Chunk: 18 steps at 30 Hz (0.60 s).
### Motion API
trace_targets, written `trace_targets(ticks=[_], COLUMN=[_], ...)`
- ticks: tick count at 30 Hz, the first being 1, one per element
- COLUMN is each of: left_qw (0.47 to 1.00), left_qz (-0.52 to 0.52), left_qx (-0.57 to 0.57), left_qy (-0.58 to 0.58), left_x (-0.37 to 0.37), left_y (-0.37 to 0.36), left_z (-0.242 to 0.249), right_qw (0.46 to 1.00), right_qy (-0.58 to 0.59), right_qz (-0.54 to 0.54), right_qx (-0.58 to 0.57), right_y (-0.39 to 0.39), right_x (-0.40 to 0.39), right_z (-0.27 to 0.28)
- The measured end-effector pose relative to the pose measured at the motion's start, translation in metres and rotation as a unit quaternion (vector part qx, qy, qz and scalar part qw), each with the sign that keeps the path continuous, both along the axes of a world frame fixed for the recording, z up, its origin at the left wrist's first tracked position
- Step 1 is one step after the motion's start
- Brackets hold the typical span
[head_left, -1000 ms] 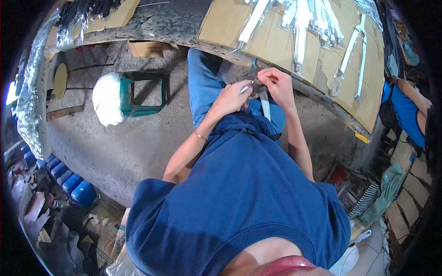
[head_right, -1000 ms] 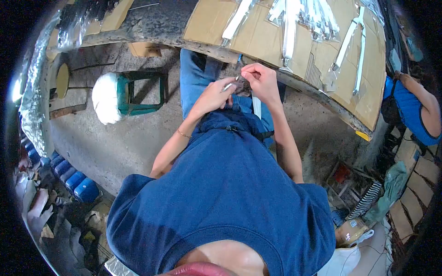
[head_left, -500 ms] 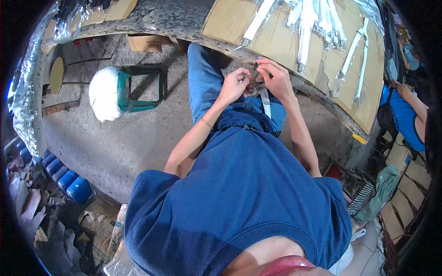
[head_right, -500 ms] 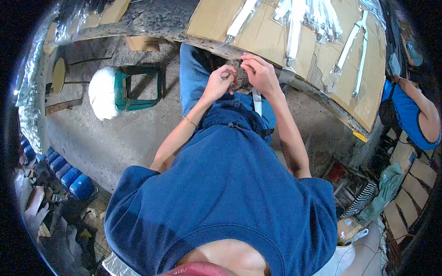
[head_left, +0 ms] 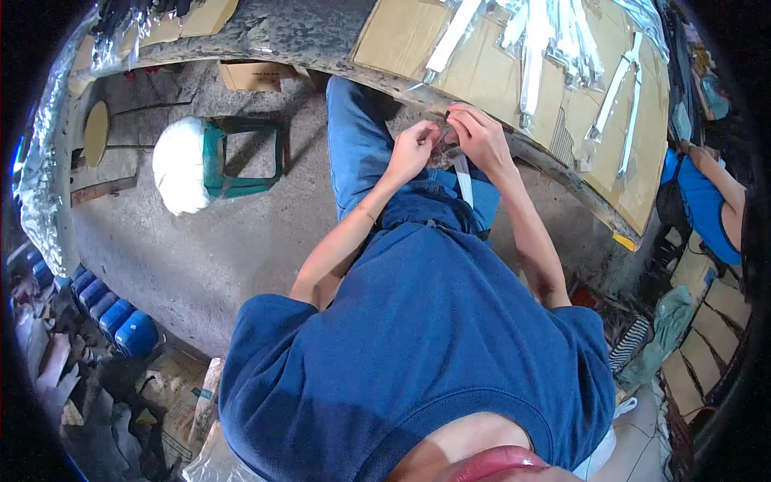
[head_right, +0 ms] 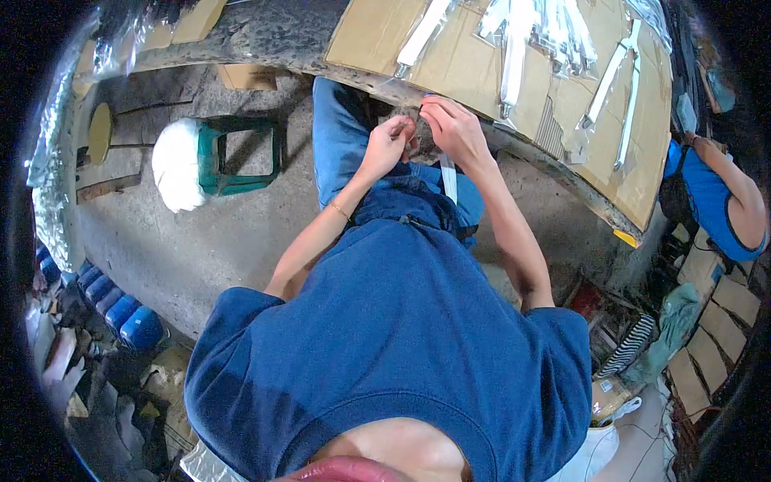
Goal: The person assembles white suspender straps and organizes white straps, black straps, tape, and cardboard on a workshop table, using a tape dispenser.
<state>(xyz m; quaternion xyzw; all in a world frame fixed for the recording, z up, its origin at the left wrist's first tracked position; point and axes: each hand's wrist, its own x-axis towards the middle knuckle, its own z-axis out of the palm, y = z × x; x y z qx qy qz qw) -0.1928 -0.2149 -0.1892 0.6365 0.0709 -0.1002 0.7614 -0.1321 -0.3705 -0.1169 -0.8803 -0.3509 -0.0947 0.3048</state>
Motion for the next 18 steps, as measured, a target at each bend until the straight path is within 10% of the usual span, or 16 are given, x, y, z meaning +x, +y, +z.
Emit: trace_targets(ticks=[11, 13, 18], left_qw=[0.999, 0.999, 0.994], left_qz=[0.027, 0.014, 0.003], left_qx=[0.004, -0.005, -0.089], left_qy=[0.044, 0.037, 0.069], left_x=[-0.002, -0.011, -0.034], left_y=[0.005, 0.008, 0.018], left_z=[-0.020, -0.014, 0.060], right_qw=[0.997, 0.952, 0.915], right_qy=[-0.005, 0.259, 0.320], right_qz=[-0.030, -0.101, -0.102], right_qx=[-0.073, 0.131, 0.221], right_y=[0.007, 0.009, 0.009], right_x=[0.006, 0.004, -0.014], right_z=[0.001, 0.008, 0.059])
